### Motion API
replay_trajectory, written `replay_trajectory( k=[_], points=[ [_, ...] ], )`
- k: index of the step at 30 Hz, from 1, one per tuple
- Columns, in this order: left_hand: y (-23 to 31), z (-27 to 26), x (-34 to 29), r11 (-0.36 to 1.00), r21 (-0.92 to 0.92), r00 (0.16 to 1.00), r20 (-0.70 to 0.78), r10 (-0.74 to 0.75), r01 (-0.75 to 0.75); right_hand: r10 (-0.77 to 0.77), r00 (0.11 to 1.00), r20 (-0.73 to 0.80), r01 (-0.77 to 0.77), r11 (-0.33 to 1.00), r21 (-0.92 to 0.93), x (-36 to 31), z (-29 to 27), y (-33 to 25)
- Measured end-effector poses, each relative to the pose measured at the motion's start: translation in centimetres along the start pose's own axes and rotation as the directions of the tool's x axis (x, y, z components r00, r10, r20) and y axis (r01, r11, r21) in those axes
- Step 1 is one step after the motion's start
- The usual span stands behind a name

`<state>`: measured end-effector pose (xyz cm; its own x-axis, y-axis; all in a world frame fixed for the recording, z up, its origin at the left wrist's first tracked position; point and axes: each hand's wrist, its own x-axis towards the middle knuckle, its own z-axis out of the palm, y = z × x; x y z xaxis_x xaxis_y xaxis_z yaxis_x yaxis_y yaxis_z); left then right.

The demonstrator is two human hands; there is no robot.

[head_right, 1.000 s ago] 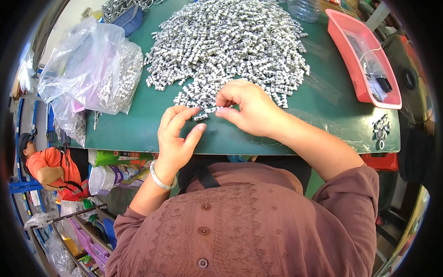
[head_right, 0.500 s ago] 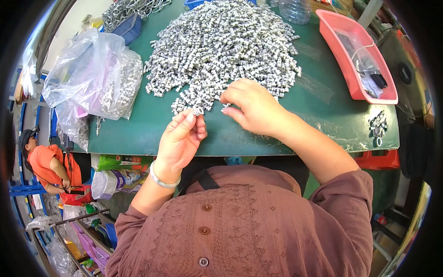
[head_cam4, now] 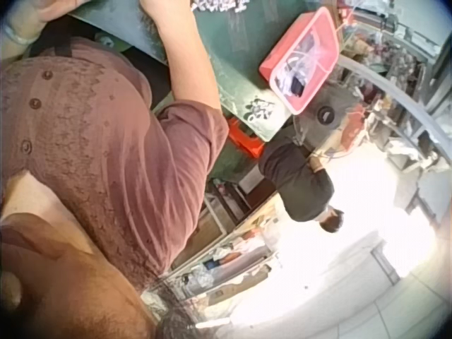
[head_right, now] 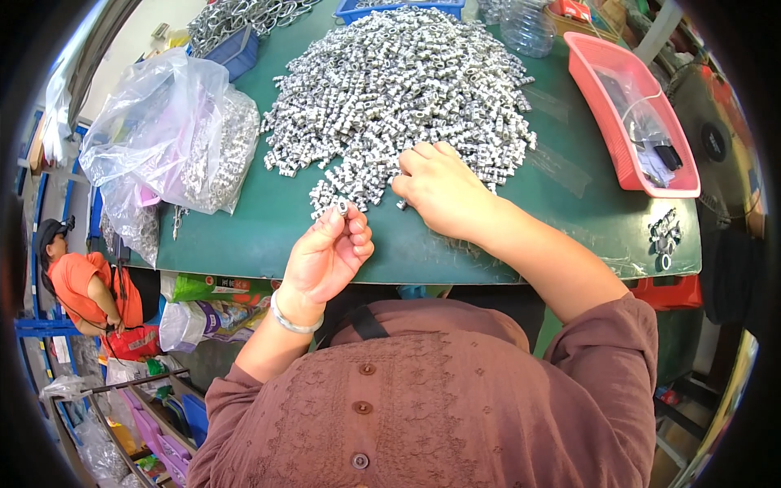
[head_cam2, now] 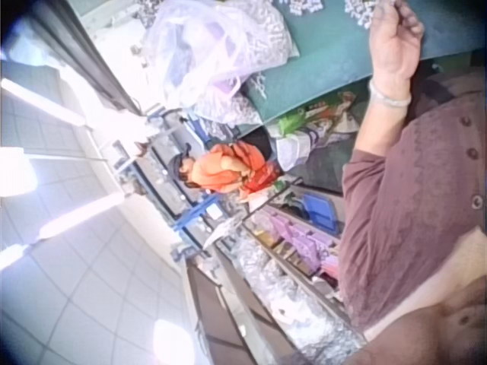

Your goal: The person picks up small T-shaped metal components from a large pile on a green workbench, turning them over in their hands and holding several at once.

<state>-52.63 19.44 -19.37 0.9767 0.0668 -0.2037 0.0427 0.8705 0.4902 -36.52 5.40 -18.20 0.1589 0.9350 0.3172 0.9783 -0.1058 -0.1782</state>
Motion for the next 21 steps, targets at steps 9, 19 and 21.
replay_trajectory(
  k=[9, 19, 21],
  points=[
    [0.7, 0.6, -0.2, 0.998, 0.027, 0.993, -0.099, 0.065, -0.062, 0.037, 0.999, -0.003, -0.037, 0.997, 0.063, -0.6, -0.3, 0.3],
    [-0.4, 0.2, 0.2, 0.943, 0.328, 0.983, -0.185, 0.012, 0.051, 0.07, 0.997, 0.013, -0.071, 0.995, 0.067, -0.8, -0.2, 0.3],
    [-0.5, 0.4, 0.2, 0.941, 0.33, 0.977, -0.214, 0.005, 0.068, 0.064, 0.998, -0.005, -0.063, 0.994, 0.086, -0.9, 0.0, 0.5]
  ],
)
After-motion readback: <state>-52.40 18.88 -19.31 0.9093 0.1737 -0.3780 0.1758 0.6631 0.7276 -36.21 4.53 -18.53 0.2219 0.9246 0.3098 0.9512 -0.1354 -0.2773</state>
